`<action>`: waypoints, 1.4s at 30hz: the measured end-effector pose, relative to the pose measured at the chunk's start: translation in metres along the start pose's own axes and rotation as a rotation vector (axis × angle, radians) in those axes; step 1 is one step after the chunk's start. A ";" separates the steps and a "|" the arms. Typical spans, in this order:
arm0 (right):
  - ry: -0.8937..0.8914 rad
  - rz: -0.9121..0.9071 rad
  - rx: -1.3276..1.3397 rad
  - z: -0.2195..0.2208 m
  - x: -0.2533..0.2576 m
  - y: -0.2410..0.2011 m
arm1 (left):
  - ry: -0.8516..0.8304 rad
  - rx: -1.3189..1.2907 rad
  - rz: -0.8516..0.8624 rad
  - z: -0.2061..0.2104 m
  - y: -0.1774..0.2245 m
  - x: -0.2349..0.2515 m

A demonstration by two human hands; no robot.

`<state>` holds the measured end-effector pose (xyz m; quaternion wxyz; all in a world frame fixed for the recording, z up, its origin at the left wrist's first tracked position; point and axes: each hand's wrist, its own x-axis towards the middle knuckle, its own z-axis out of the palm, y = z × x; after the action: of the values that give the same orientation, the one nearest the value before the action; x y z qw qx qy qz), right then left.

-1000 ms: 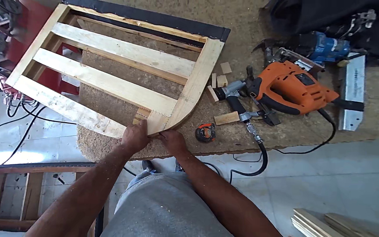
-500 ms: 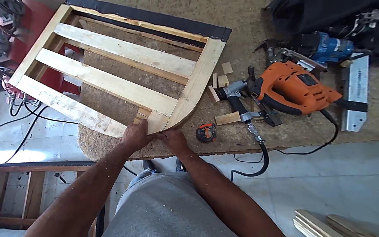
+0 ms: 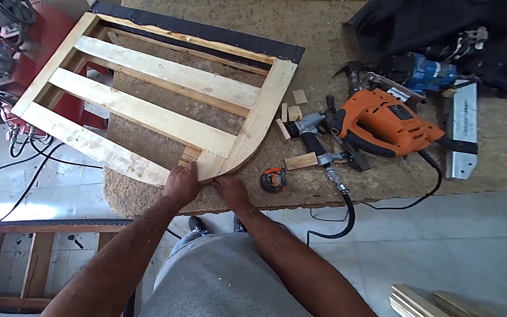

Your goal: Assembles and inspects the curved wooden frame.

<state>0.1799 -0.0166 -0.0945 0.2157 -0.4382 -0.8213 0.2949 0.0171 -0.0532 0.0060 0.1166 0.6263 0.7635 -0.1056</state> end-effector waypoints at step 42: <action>0.096 0.003 0.017 0.002 -0.002 -0.002 | 0.108 0.001 0.061 0.016 -0.024 -0.002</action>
<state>0.1786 -0.0202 -0.0951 0.2582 -0.4512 -0.8069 0.2806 -0.0052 -0.0648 -0.0083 0.0781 0.6541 0.7493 -0.0686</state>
